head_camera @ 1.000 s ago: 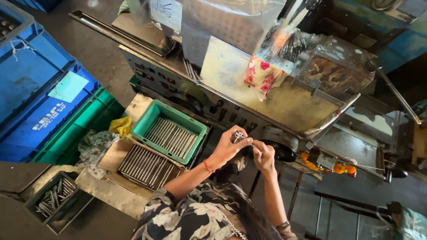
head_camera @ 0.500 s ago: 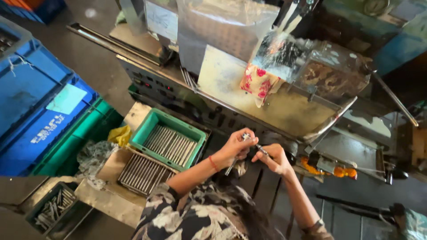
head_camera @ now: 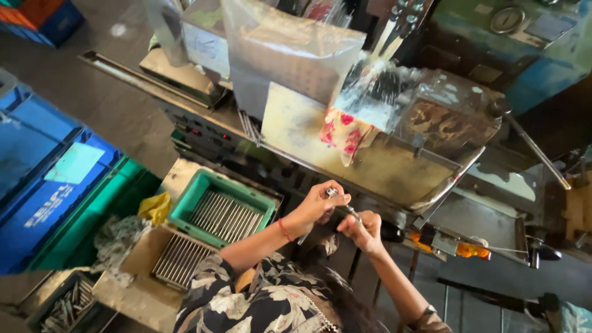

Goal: The person repeatedly picks up small metal rods from a green crate, inserts them into a grinding machine, and then removes them. The person places the processed rods back into the crate. The task is performed in a repetitive cycle.

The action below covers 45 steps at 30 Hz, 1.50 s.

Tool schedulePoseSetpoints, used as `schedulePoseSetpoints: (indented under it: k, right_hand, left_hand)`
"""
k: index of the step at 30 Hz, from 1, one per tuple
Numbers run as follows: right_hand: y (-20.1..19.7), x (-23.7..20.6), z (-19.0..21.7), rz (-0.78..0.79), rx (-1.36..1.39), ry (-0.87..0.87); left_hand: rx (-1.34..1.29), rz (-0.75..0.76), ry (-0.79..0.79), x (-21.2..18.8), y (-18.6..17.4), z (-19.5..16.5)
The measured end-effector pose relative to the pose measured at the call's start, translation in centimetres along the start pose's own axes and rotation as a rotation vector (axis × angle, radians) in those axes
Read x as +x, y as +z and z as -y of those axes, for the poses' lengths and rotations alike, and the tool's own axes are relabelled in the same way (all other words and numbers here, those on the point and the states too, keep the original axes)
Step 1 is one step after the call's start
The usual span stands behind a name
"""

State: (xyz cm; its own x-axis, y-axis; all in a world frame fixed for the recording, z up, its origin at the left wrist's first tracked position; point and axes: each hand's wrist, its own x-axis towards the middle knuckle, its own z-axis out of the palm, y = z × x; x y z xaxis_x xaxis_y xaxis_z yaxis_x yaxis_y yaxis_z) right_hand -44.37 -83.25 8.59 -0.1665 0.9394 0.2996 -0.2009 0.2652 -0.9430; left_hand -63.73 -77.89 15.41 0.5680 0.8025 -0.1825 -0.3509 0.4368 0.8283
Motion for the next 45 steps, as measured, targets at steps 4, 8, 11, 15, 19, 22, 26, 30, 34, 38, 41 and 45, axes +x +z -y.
schedulePoseSetpoints:
  k: [4,8,11,15,19,22,26,30,34,38,41,45]
  right_hand:
    - [-5.7,5.9,5.2,0.123,-0.413,-0.094]
    - [-13.6,12.0,7.8,0.024,-1.134,-0.541]
    - [-23.5,15.1,8.4,-0.060,-1.397,-0.546]
    - [-42.5,16.8,10.7,-0.279,-1.485,-0.244]
    - [-60.6,17.9,12.1,-0.823,-1.534,-0.060]
    - [-68.4,17.8,11.1,-0.950,-1.756,0.442]
    - [-72.9,18.4,9.3,-0.875,-1.723,0.436]
    - [-74.5,20.3,7.4,-0.822,-1.767,0.506]
    - [-74.9,22.1,6.1,-0.895,-1.764,0.549]
    - [-75.0,24.0,5.4,-0.968,-1.838,0.508]
    - [-75.0,24.9,5.0,-0.983,-1.851,0.484]
    - [-75.2,25.9,4.7,-1.008,-1.868,0.479]
  left_hand:
    - [0.074,0.084,0.292,7.3,2.2,-0.8]
    - [0.098,0.083,0.005,18.6,4.1,-2.3]
    - [0.102,0.133,-0.172,28.9,4.4,-3.1]
    - [-0.111,0.128,-0.078,44.7,4.4,-4.0]
    - [-0.278,-0.108,-0.028,58.6,3.9,-5.7]
    - [-0.258,-0.312,0.044,65.0,4.3,-7.5]
    - [-0.225,-0.496,0.091,70.7,4.5,-9.9]
    - [-0.216,-0.612,0.109,74.6,4.3,-11.4]
    - [-0.214,-0.676,0.120,77.7,3.2,-11.9]
    - [-0.213,-0.714,0.119,80.2,2.1,-12.3]
    - [-0.213,-0.733,0.120,81.5,1.5,-12.5]
    - [-0.200,-0.731,0.127,82.9,1.0,-12.8]
